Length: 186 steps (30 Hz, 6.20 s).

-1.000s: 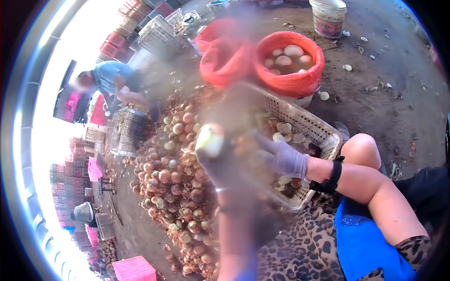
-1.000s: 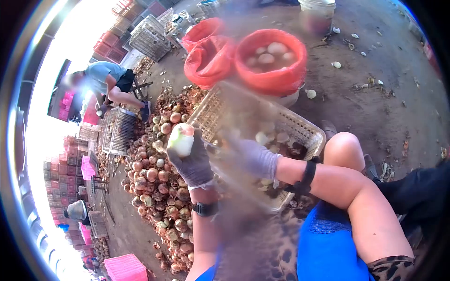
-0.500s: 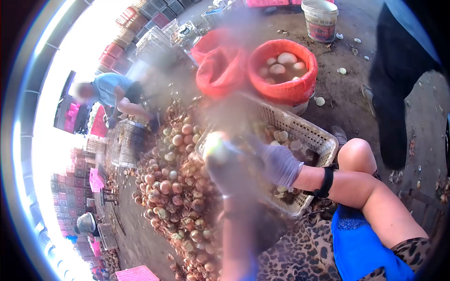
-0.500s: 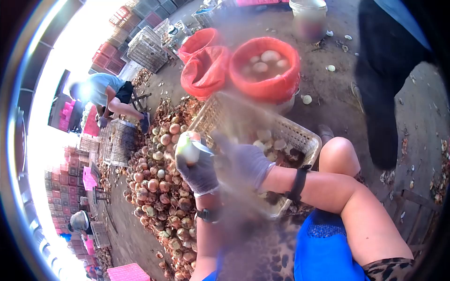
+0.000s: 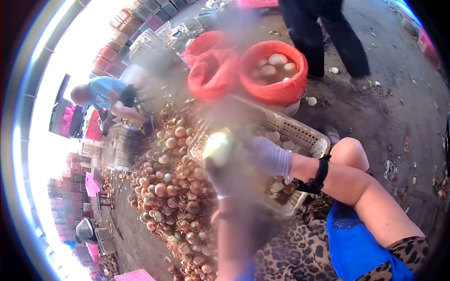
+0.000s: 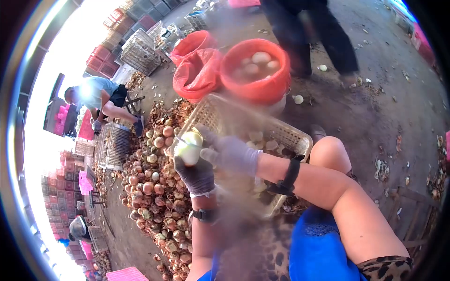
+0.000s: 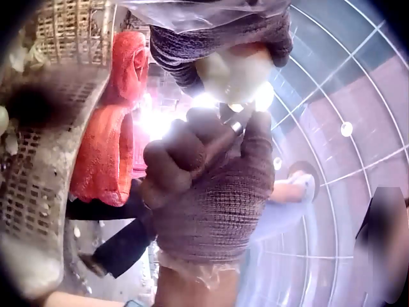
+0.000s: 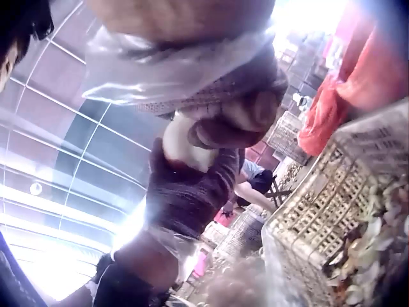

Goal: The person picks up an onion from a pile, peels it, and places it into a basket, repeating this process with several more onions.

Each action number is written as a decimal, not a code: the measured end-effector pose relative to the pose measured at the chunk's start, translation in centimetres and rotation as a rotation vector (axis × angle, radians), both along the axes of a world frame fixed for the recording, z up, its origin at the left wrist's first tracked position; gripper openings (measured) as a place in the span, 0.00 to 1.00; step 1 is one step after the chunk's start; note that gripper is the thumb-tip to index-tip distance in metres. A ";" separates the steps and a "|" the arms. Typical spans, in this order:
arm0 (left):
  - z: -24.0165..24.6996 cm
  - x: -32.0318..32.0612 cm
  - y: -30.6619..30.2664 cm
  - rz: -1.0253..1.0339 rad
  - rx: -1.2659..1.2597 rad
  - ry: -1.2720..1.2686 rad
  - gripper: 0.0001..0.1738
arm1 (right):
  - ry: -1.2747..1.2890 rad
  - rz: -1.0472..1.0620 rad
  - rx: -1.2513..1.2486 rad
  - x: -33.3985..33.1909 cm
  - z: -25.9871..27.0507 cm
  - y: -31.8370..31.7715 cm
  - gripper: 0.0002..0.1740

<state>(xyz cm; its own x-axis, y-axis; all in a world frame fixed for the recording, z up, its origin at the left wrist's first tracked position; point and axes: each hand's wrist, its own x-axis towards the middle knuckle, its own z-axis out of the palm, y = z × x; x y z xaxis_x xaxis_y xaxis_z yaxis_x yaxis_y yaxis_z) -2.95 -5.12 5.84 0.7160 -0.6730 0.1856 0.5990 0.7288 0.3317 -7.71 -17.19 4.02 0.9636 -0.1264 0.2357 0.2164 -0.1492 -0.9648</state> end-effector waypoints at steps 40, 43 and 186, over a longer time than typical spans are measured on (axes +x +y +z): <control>0.0 0.3 0.6 0.467 0.909 -0.475 0.42 | 0.167 0.112 0.216 -2.1 3.7 -1.8 0.20; -0.3 0.3 0.9 0.426 0.865 -0.474 0.43 | -0.110 -0.064 -0.048 -0.6 -1.2 -1.7 0.17; -2.8 1.0 4.9 0.308 1.120 -0.697 0.42 | -0.032 0.112 -0.447 1.2 -1.5 -0.1 0.26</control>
